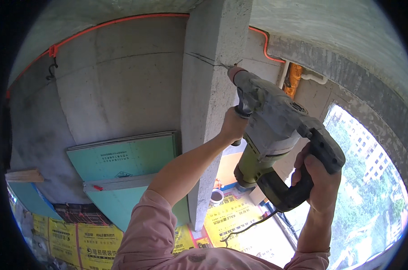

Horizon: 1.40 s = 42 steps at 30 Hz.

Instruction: Using a rotary hammer to drill holes into a concrete wall and ceiling.

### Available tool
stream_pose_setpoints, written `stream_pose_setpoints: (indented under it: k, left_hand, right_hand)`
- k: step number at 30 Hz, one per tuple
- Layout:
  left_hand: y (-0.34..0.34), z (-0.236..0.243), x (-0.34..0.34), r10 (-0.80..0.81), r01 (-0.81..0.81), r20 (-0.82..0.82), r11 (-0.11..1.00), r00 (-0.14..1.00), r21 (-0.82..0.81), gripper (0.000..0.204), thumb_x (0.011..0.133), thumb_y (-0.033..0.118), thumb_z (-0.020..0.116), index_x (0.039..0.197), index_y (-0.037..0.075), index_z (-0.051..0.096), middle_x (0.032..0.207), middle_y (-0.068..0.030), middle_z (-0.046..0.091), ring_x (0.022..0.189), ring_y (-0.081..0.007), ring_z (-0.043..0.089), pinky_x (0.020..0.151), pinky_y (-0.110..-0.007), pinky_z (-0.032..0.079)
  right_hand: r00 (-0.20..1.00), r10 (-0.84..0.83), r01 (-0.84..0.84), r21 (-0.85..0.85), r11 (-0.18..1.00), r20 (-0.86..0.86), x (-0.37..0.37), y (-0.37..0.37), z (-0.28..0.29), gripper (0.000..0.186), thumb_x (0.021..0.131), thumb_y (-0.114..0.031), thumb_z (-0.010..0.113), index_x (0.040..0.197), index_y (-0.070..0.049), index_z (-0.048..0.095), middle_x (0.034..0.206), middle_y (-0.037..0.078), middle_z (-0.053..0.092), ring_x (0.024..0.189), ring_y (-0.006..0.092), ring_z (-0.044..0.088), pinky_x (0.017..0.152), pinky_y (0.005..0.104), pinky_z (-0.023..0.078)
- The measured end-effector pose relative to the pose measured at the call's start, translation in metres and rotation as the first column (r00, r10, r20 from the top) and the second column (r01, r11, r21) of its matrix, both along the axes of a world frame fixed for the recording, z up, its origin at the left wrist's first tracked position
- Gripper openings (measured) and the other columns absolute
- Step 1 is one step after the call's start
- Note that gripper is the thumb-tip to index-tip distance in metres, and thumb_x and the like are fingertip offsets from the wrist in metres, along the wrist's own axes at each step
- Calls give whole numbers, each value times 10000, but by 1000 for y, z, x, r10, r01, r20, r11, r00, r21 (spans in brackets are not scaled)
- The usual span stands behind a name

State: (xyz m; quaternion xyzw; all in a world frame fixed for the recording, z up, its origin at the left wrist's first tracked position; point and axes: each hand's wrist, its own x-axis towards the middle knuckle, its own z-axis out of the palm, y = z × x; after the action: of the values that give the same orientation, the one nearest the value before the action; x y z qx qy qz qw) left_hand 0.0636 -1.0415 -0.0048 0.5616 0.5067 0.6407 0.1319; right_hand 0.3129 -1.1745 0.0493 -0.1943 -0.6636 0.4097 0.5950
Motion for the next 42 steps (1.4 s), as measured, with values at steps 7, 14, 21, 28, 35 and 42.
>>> stream_pose_setpoints:
  k: [7,14,21,28,35,42]
  left_hand:
    - [-1,1,-8,-32,33,12,996,999,-79,321,890,343,682,804,34,710,768,-184,724,813,-381,729,740,-457,546]
    - [-2,5,-13,-118,120,28,989,993,-89,388,901,397,688,846,14,719,787,-181,733,812,-366,736,739,-443,548]
    - [10,0,-15,-150,153,79,987,986,-38,385,905,380,677,871,-2,712,791,-201,728,817,-378,732,730,-452,546]
    - [11,0,-23,-147,148,46,988,988,-36,322,898,325,664,863,7,706,791,-211,721,810,-381,727,735,-461,547]
    - [6,5,-23,-176,176,7,982,984,-62,273,886,273,657,867,5,699,795,-193,717,794,-358,711,737,-447,538]
    - [18,-1,-14,-118,118,-4,992,993,53,270,906,243,653,824,-12,682,729,-198,698,721,-347,708,674,-442,520]
  right_hand:
    - [999,-8,8,28,1000,-32,-15,-12,-1,303,868,-101,605,1108,83,602,823,159,666,521,183,617,463,282,518]
    - [999,-50,51,52,997,-19,-22,-17,2,308,865,-110,601,1108,79,594,797,142,648,516,173,607,448,280,515]
    - [991,-127,124,87,989,37,-34,-26,4,304,841,-101,584,1093,67,586,738,133,623,489,164,595,421,276,509]
    - [994,-106,106,133,985,-4,-47,-31,6,349,879,-142,617,1145,80,575,753,137,629,494,154,606,414,264,511]
    - [991,-136,137,134,981,-19,-41,-24,6,354,894,-152,623,1156,78,565,747,136,634,478,155,604,404,270,510]
    - [989,-148,147,148,978,-6,-32,-14,4,336,897,-162,634,1137,65,570,733,136,634,468,160,600,401,272,501]
